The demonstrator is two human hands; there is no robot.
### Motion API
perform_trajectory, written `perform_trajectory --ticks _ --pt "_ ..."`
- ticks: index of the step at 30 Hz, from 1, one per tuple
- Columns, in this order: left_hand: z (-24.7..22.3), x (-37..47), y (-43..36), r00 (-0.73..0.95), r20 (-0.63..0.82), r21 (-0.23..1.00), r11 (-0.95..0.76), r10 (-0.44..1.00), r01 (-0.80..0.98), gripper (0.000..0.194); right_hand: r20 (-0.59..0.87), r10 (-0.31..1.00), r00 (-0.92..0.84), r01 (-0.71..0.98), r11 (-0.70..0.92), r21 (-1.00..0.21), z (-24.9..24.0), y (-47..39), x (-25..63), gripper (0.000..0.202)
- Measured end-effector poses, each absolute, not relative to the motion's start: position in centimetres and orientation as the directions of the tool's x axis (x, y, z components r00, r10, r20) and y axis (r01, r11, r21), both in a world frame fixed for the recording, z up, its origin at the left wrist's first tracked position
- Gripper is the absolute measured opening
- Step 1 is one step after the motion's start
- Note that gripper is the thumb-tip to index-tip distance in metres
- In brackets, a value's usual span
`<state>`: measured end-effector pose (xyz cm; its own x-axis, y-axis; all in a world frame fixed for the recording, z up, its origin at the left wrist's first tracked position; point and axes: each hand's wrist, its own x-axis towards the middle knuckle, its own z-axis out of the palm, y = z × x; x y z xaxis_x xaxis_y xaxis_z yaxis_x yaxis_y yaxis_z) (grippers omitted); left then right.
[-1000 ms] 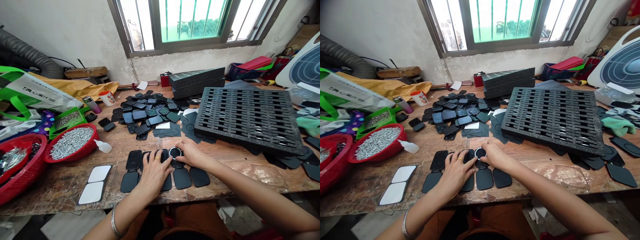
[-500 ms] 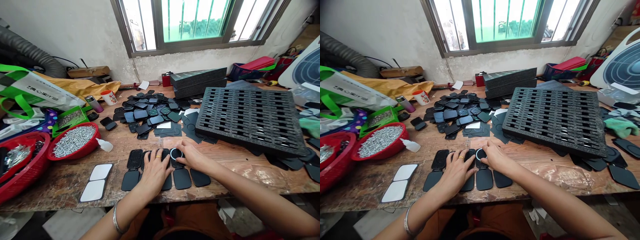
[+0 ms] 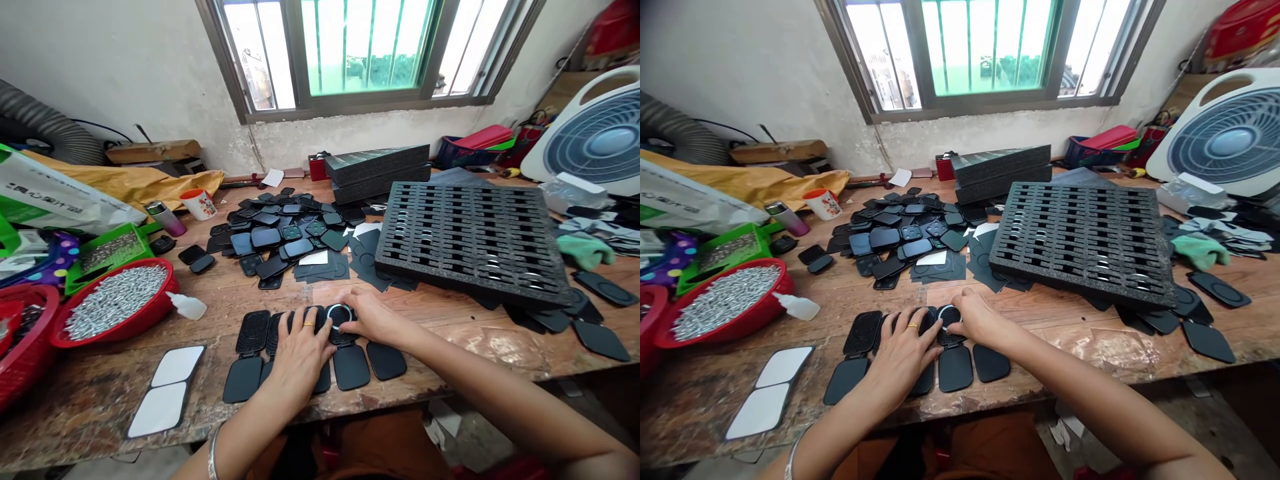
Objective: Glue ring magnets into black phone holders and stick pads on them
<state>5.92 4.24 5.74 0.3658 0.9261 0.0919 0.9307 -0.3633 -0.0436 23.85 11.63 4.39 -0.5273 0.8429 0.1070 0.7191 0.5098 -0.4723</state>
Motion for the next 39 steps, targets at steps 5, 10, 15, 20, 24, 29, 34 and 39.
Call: perform_trajectory --ticks 5,10,15,20,24,29,34,39 --pt "6.2 6.2 4.4 0.376 0.082 -0.063 -0.372 0.923 0.926 0.036 0.258 0.911 -0.322 0.827 0.404 -0.391 8.5 16.6 28.9 0.016" --pt "6.3 7.1 4.5 0.417 0.126 0.006 -0.421 0.9 0.907 0.041 0.349 0.934 -0.079 0.945 0.182 -0.272 10.4 22.4 34.6 0.025" --pt "6.5 8.4 5.0 0.441 0.084 0.062 -0.446 0.894 0.893 0.026 0.284 0.956 -0.069 0.981 0.117 -0.156 9.9 24.4 35.0 0.025" --pt "7.1 7.7 5.2 0.451 0.12 0.097 -0.463 0.884 0.881 0.027 0.198 0.974 -0.112 0.991 0.125 -0.055 10.3 25.0 34.5 0.025" --pt "7.6 5.3 4.9 0.373 0.117 0.128 -0.387 0.92 0.913 0.019 0.143 0.973 -0.182 0.983 0.186 -0.011 10.9 25.5 34.4 0.025" --pt "7.2 1.9 3.8 0.289 0.101 0.147 -0.302 0.952 0.942 0.014 0.174 0.957 -0.231 0.972 0.234 -0.001 10.6 25.7 34.2 0.019" --pt "5.7 0.0 2.3 0.238 0.147 0.178 -0.262 0.96 0.948 0.014 0.351 0.913 -0.21 0.97 0.24 -0.045 9.2 25.1 35.7 0.012" --pt "5.3 0.1 1.0 0.215 0.2 0.179 -0.252 0.956 0.951 0.023 0.656 0.755 -0.03 0.922 0.275 -0.274 8.6 22.5 35.4 0.014"
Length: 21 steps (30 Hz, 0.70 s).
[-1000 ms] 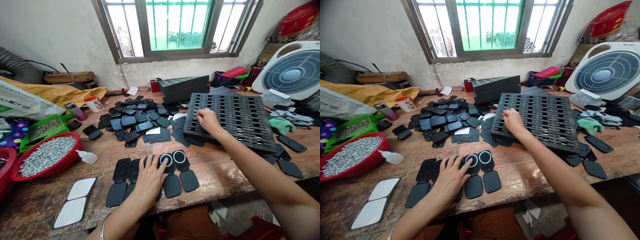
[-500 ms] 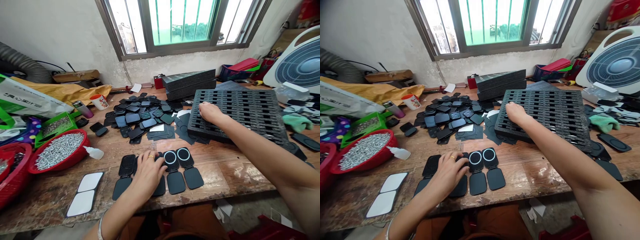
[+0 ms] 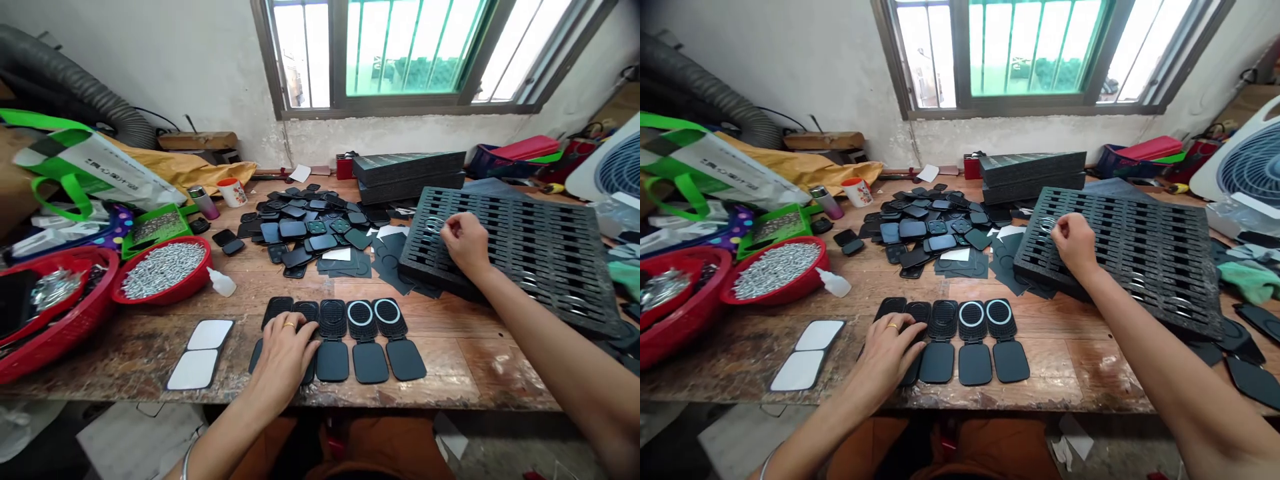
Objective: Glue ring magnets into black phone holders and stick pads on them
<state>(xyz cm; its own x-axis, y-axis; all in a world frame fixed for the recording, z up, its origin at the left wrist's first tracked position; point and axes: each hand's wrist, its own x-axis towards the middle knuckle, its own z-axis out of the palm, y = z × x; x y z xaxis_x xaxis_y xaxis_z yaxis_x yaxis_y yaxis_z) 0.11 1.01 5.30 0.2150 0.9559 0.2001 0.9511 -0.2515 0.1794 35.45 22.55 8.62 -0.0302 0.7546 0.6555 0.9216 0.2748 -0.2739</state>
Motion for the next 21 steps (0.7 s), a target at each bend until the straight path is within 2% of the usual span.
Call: perform_trajectory --ticks 2,3,5,8,9,12,16,21 --pt "5.4 0.4 0.6 0.201 0.212 0.183 -0.241 0.956 0.953 0.025 0.711 0.699 0.084 0.781 0.397 -0.482 8.4 20.6 33.4 0.017" --pt "5.4 0.6 0.5 0.195 0.214 0.184 -0.236 0.957 0.954 0.025 0.664 0.745 0.062 0.693 0.446 -0.566 8.2 19.4 32.0 0.019" --pt "5.4 0.8 0.3 0.189 0.213 0.182 -0.229 0.959 0.956 0.025 0.45 0.881 -0.145 0.516 0.455 -0.726 7.6 16.9 28.7 0.016" --pt "5.5 1.1 0.3 0.182 0.194 0.176 -0.217 0.964 0.96 0.025 0.158 0.906 -0.393 0.35 0.307 -0.885 6.0 13.7 23.8 0.015" --pt "5.5 1.2 0.2 0.18 0.184 0.173 -0.212 0.966 0.962 0.025 0.086 0.89 -0.447 0.351 0.263 -0.899 5.4 13.0 22.4 0.014" --pt "5.8 1.3 0.2 0.189 0.159 0.155 -0.214 0.969 0.965 0.026 0.022 0.859 -0.511 0.376 0.246 -0.893 3.8 12.0 19.5 0.013" --pt "6.2 1.4 0.3 0.207 0.148 0.143 -0.228 0.967 0.963 0.025 0.032 0.861 -0.508 0.461 0.303 -0.834 3.1 11.9 18.1 0.013" --pt "6.5 1.4 0.5 0.215 0.117 0.121 -0.229 0.97 0.966 0.024 0.097 0.852 -0.515 0.576 0.428 -0.696 3.3 12.0 17.9 0.016"
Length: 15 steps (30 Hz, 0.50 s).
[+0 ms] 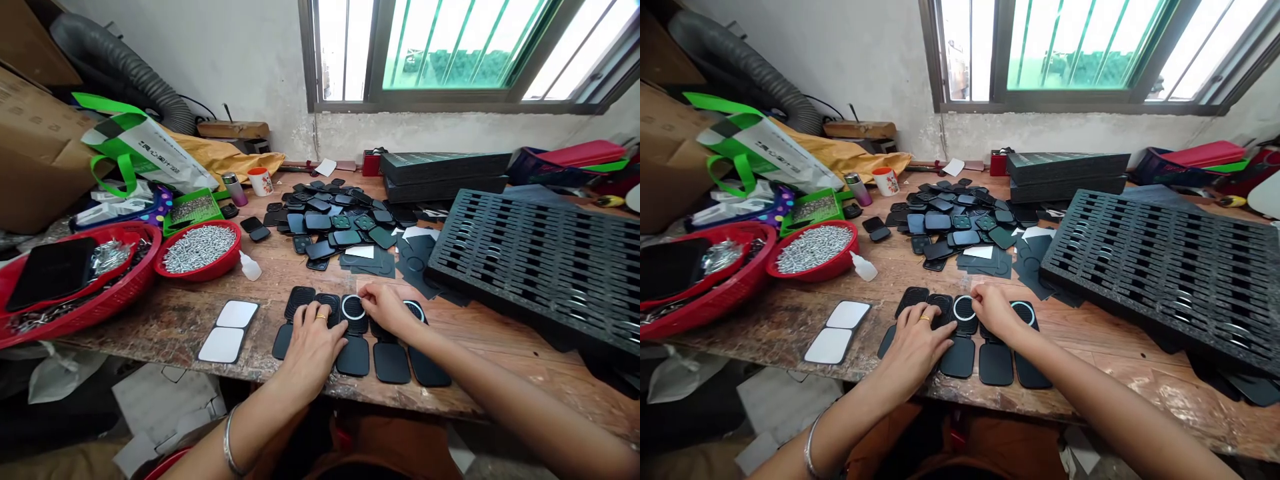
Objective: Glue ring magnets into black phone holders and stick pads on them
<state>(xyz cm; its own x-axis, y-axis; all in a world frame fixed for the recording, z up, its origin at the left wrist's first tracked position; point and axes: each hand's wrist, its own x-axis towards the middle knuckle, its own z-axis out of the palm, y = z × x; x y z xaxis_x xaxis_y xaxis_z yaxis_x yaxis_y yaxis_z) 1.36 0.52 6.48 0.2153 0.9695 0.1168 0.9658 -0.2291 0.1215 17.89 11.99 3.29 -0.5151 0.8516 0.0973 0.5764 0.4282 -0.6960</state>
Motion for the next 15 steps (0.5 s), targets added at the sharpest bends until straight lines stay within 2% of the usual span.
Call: perform_trajectory --ticks 4,7,10,13,15 --pt "6.3 1.3 0.7 0.227 0.146 0.111 -0.244 0.963 0.963 0.026 0.12 0.82 -0.56 0.623 0.512 -0.591 3.2 11.7 17.8 0.017" --pt "5.9 1.2 1.0 0.229 0.166 0.102 -0.248 0.959 0.963 0.032 0.125 0.787 -0.604 0.635 0.57 -0.522 3.4 10.9 17.9 0.012" --pt "5.5 1.2 1.4 0.24 0.158 0.081 -0.255 0.958 0.964 0.031 0.148 0.763 -0.629 0.641 0.617 -0.457 4.1 10.5 18.4 0.007" --pt "5.3 1.1 1.9 0.253 0.179 0.069 -0.268 0.951 0.961 0.027 0.204 0.793 -0.574 0.691 0.603 -0.399 5.7 12.0 20.6 0.011" --pt "5.3 1.1 2.1 0.271 0.193 0.07 -0.289 0.943 0.955 0.026 0.268 0.84 -0.471 0.761 0.541 -0.359 7.1 14.2 23.5 0.017"
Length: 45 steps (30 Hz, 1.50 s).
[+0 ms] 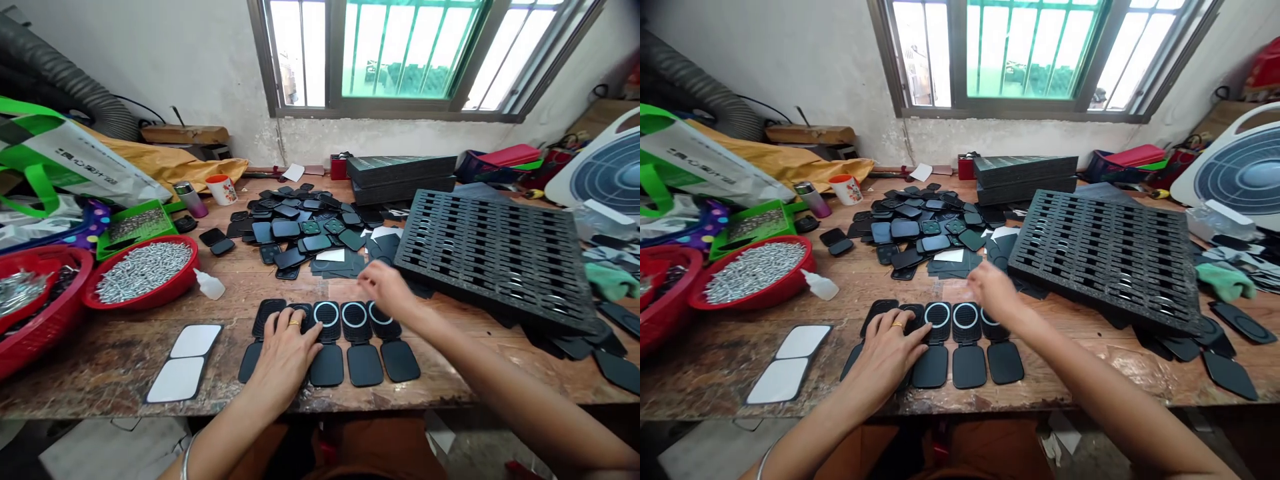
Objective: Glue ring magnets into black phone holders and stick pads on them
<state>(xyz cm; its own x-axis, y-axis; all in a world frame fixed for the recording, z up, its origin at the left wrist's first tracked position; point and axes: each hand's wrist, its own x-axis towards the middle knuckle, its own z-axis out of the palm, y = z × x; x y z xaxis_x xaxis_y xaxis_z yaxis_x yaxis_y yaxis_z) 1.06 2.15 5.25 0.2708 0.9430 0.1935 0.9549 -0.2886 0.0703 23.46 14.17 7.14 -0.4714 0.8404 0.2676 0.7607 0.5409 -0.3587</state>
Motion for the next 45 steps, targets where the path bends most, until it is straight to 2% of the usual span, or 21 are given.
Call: perform_trajectory --ticks 5,11,17,19,22,24,26,28,30,32,34,37,41,45 --pt "5.5 0.7 2.4 0.28 0.221 0.07 -0.302 0.934 0.951 0.032 0.387 0.902 -0.193 0.922 0.301 -0.243 9.5 20.8 31.9 0.018" --pt "6.6 -0.7 2.9 0.19 0.222 0.068 -0.209 0.956 0.976 0.025 0.321 0.914 -0.248 0.945 0.301 -0.129 9.2 23.9 34.6 0.005" --pt "6.2 -3.3 2.1 0.13 0.223 0.047 -0.144 0.966 0.988 0.021 0.371 0.901 -0.226 0.958 0.274 -0.082 8.1 23.3 34.1 0.008" --pt "5.9 -3.8 1.4 0.13 0.22 0.046 -0.143 0.967 0.989 0.022 0.46 0.866 -0.197 0.95 0.284 -0.128 7.7 22.8 34.5 0.005" --pt "5.7 -4.0 0.3 0.13 0.22 0.069 -0.148 0.967 0.987 0.025 0.67 0.74 -0.051 0.893 0.334 -0.301 7.4 21.3 34.5 0.002" --pt "5.6 -3.8 -0.4 0.127 0.216 0.088 -0.149 0.968 0.985 0.027 0.731 0.679 0.063 0.823 0.379 -0.423 7.6 19.8 33.1 0.014" --pt "5.5 -3.4 -0.9 0.121 0.215 0.101 -0.145 0.969 0.984 0.028 0.684 0.725 0.086 0.688 0.453 -0.567 8.0 17.9 30.6 0.023" --pt "5.3 -3.0 -1.2 0.12 0.217 0.113 -0.146 0.969 0.983 0.028 0.51 0.856 -0.088 0.511 0.478 -0.714 8.3 15.8 27.1 0.018" --pt "5.2 -2.8 -1.4 0.119 0.216 0.12 -0.148 0.969 0.982 0.028 0.283 0.909 -0.305 0.348 0.383 -0.856 8.2 14.0 23.4 0.018" --pt "5.1 -2.7 -1.5 0.112 0.218 0.126 -0.142 0.97 0.982 0.027 0.103 0.886 -0.451 0.282 0.251 -0.926 7.5 12.7 19.8 0.018" --pt "5.1 -2.7 -1.6 0.108 0.216 0.135 -0.139 0.97 0.981 0.028 0.022 0.851 -0.525 0.278 0.195 -0.941 6.5 12.0 16.9 0.016" --pt "5.2 -2.7 -1.7 0.111 0.207 0.14 -0.142 0.972 0.98 0.03 0.0 0.833 -0.553 0.321 0.213 -0.923 4.7 11.9 13.9 0.013" --pt "5.4 -2.7 -1.8 0.124 0.18 0.128 -0.148 0.976 0.981 0.033 0.021 0.818 -0.575 0.414 0.313 -0.855 3.4 12.3 12.3 0.011" --pt "5.6 -2.8 -1.8 0.134 0.169 0.132 -0.157 0.976 0.979 0.033 0.073 0.774 -0.628 0.492 0.469 -0.733 3.5 12.2 12.0 0.016"
